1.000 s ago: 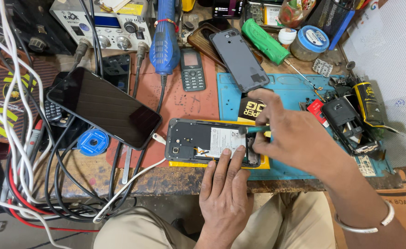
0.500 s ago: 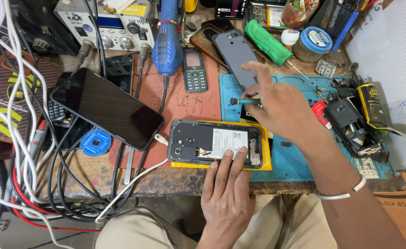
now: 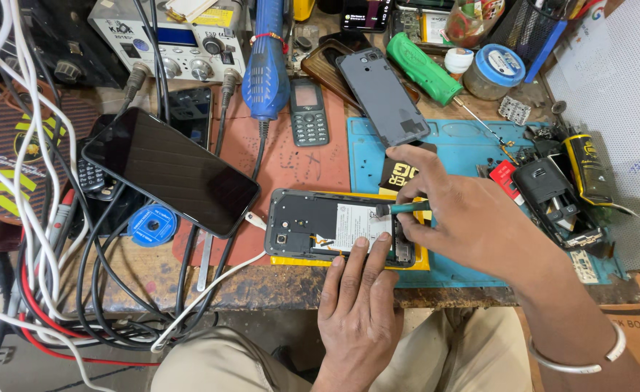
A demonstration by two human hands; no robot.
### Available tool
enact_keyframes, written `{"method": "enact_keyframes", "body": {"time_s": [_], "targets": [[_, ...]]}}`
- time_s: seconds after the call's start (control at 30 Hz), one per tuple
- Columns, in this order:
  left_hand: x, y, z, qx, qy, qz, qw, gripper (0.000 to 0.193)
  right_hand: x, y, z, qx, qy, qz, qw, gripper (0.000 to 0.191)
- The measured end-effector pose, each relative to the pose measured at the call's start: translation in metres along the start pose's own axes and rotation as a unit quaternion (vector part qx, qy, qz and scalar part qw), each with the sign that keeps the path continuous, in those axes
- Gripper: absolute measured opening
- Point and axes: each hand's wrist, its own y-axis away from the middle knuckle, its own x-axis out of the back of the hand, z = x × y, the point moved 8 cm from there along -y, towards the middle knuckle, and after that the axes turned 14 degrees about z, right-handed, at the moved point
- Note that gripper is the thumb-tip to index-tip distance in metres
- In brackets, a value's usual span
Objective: The person uses a plastic prying tool to separate the back cover from a smartphone, then places the phone on a yellow pad. They use a screwdriver to remove several screws from the internal frame, then set the screwdriver down and pick up the phone to inspect the edges.
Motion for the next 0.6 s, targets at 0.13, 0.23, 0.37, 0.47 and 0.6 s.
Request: {"method": "enact_keyframes", "body": {"time_s": [0.13, 0.23, 0.37, 0.47, 0.6], "targets": [[0.000, 0.000, 0.000, 0.000, 0.000, 0.004, 1.000, 0.020, 0.001, 0.006, -0.009, 0.028, 0.070, 0.004, 0.997, 0.069], [-0.001, 0.001, 0.000, 0.002, 0.012, -0.004, 1.000, 0.022, 0.003, 0.008, -0.022, 0.089, 0.069, 0.022, 0.993, 0.068], [-0.001, 0.001, 0.000, 0.005, 0.014, -0.009, 1.000, 0.022, -0.002, 0.003, -0.024, 0.089, 0.063, 0.005, 0.994, 0.072], [-0.001, 0.001, -0.001, 0.007, 0.015, -0.011, 1.000, 0.023, -0.010, -0.005, -0.017, 0.043, 0.079, -0.047, 0.995, 0.079], [-0.002, 0.002, 0.000, 0.005, 0.011, -0.013, 1.000, 0.025, -0.015, -0.008, -0.011, 0.016, 0.077, -0.078, 0.994, 0.078]]}}
